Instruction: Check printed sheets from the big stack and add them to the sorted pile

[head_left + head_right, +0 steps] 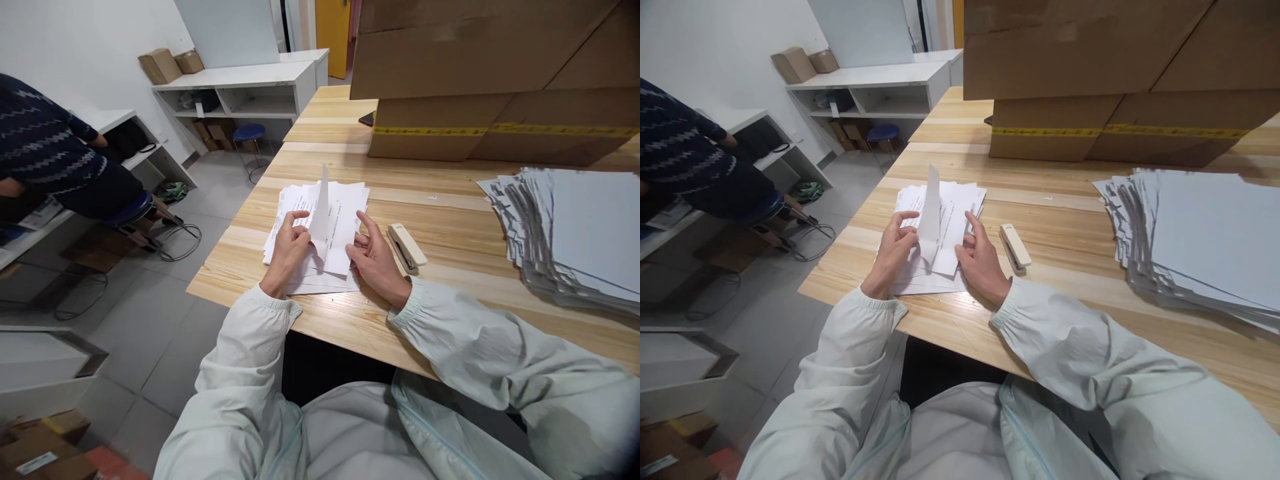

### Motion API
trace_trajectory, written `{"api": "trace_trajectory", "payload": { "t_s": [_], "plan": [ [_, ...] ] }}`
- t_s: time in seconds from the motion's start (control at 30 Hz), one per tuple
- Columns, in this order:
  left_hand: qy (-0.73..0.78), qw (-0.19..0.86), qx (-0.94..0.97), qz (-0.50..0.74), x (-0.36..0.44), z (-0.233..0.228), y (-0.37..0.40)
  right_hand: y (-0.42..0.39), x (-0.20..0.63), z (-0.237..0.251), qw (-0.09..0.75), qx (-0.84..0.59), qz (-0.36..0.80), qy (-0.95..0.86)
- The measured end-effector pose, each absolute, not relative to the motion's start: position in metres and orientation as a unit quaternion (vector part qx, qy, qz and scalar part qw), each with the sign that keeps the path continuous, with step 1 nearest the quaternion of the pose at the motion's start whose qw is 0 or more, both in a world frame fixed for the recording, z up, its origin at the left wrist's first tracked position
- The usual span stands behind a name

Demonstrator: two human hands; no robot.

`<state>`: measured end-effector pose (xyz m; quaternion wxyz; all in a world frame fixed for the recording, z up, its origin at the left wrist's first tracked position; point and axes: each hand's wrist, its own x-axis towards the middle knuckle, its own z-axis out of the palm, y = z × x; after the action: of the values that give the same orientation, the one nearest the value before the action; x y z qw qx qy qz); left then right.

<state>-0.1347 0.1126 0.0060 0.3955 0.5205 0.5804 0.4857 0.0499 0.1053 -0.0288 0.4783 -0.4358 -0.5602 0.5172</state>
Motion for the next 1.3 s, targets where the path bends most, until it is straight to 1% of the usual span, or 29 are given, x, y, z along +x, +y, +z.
{"api": "trace_trajectory", "payload": {
  "t_s": [0.13,0.23,0.3,0.4,0.5,0.57,0.6,0.7,0.73,0.77,0.8,0.83,0.9,0.97,1.03,1.13,1.3],
  "plan": [
    [0.582,0.374,0.482,0.537,-0.139,0.005,0.113,0.106,0.052,-0.030,0.437,-0.473,0.476,-0.599],
    [0.551,0.388,0.498,0.545,-0.139,0.007,0.114,0.106,0.052,-0.025,0.416,-0.493,0.491,-0.586],
    [0.518,0.425,0.538,0.511,-0.137,0.010,0.112,0.105,0.051,-0.019,0.424,-0.491,0.517,-0.558],
    [0.483,0.482,0.601,0.417,-0.132,0.015,0.106,0.107,0.050,-0.014,0.441,-0.471,0.534,-0.546],
    [0.493,0.485,0.618,0.374,-0.129,0.016,0.102,0.113,0.047,-0.017,0.437,-0.465,0.522,-0.565],
    [0.510,0.450,0.617,0.395,-0.130,0.013,0.105,0.118,0.045,-0.023,0.438,-0.466,0.511,-0.574],
    [0.525,0.416,0.605,0.431,-0.132,0.011,0.107,0.119,0.046,-0.025,0.447,-0.463,0.503,-0.577],
    [0.568,0.273,0.500,0.594,-0.144,0.008,0.111,0.111,0.056,-0.022,0.495,-0.444,0.454,-0.594],
    [0.572,0.238,0.457,0.638,-0.149,0.010,0.109,0.102,0.063,-0.018,0.509,-0.435,0.427,-0.608],
    [0.569,0.227,0.423,0.668,-0.152,0.013,0.104,0.092,0.072,-0.014,0.517,-0.427,0.400,-0.625],
    [0.560,0.241,0.400,0.685,-0.154,0.017,0.095,0.079,0.082,-0.009,0.519,-0.420,0.377,-0.642],
    [0.544,0.282,0.387,0.689,-0.155,0.022,0.083,0.065,0.092,-0.005,0.517,-0.416,0.363,-0.655],
    [0.487,0.418,0.385,0.663,-0.149,0.030,0.053,0.035,0.113,-0.001,0.514,-0.416,0.366,-0.655],
    [0.426,0.558,0.388,0.597,-0.136,0.033,0.023,0.009,0.129,-0.004,0.511,-0.425,0.396,-0.634],
    [0.387,0.647,0.359,0.550,-0.120,0.028,0.000,-0.011,0.140,-0.010,0.499,-0.438,0.431,-0.611],
    [0.348,0.725,0.298,0.513,-0.098,0.011,-0.016,-0.028,0.150,-0.020,0.489,-0.456,0.457,-0.586],
    [0.305,0.798,0.220,0.471,-0.074,-0.006,-0.017,-0.039,0.158,-0.028,0.466,-0.481,0.495,-0.554]
  ]
}}
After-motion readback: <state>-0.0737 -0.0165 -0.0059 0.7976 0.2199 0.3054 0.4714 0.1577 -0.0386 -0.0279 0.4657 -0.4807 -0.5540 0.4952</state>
